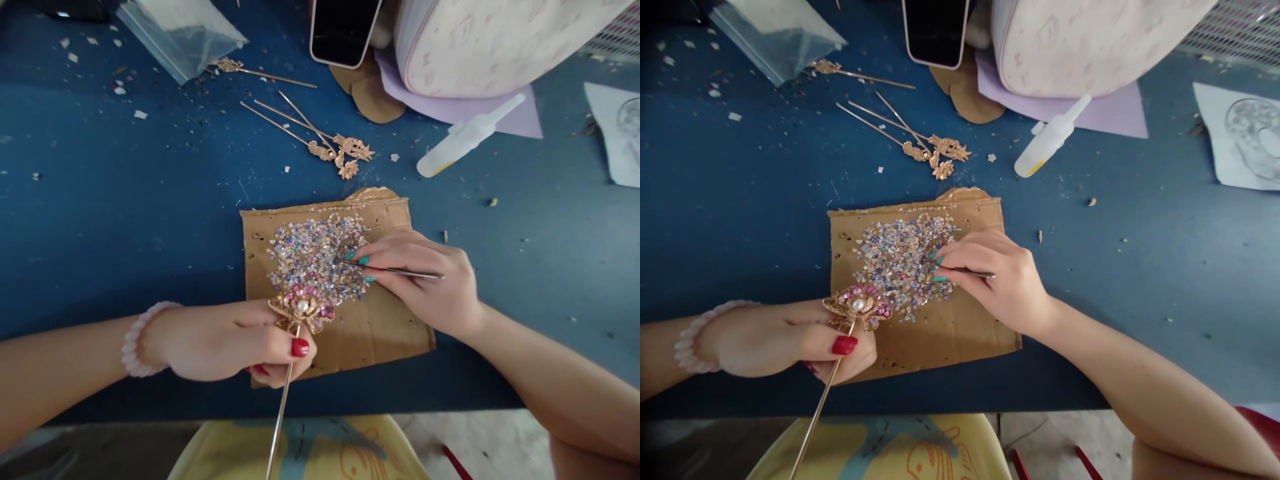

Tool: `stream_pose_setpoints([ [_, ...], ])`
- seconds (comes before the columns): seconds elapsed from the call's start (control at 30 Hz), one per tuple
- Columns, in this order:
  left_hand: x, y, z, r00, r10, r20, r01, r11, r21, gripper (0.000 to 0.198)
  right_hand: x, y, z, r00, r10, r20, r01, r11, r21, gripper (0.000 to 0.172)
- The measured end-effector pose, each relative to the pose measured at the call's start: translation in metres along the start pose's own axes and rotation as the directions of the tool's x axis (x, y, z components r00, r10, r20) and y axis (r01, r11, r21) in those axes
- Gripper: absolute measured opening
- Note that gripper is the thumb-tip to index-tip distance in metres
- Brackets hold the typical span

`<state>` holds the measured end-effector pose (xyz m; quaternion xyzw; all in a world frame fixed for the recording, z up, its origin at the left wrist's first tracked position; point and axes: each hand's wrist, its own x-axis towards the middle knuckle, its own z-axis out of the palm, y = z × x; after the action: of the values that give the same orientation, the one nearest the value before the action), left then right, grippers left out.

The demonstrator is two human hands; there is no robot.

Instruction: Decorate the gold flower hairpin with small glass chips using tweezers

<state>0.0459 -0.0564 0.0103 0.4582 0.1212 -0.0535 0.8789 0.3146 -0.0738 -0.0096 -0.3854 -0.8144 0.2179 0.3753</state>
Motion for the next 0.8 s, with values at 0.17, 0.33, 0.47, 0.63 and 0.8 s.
stream_pose_setpoints([
  [0.17,0.0020,-0.0010,-0.0025,1.000,-0.004,0.004,0.004,1.000,-0.010,0.044,0.0015,0.0009,-0.0015,0.995,-0.070,0.065,0.068,0.997,0.024,0.005],
  [0.33,0.0021,-0.0029,-0.0028,1.000,0.010,0.004,-0.010,1.000,-0.022,0.042,0.0015,0.0002,-0.0056,0.989,-0.091,0.120,0.086,0.995,0.044,0.006],
  [0.47,0.0010,-0.0042,-0.0015,1.000,0.014,-0.001,-0.014,1.000,-0.028,0.039,0.0006,0.0010,-0.0067,0.988,-0.102,0.113,0.097,0.994,0.056,0.005],
  [0.63,0.0003,-0.0048,-0.0012,1.000,0.027,0.012,-0.028,1.000,0.012,0.041,0.0001,0.0017,-0.0054,0.986,-0.103,0.127,0.096,0.994,0.058,0.007],
  [0.8,-0.0002,-0.0049,-0.0022,0.999,0.044,0.018,-0.044,0.999,0.027,0.040,0.0004,0.0019,-0.0064,0.987,-0.102,0.126,0.098,0.994,0.042,0.007],
])
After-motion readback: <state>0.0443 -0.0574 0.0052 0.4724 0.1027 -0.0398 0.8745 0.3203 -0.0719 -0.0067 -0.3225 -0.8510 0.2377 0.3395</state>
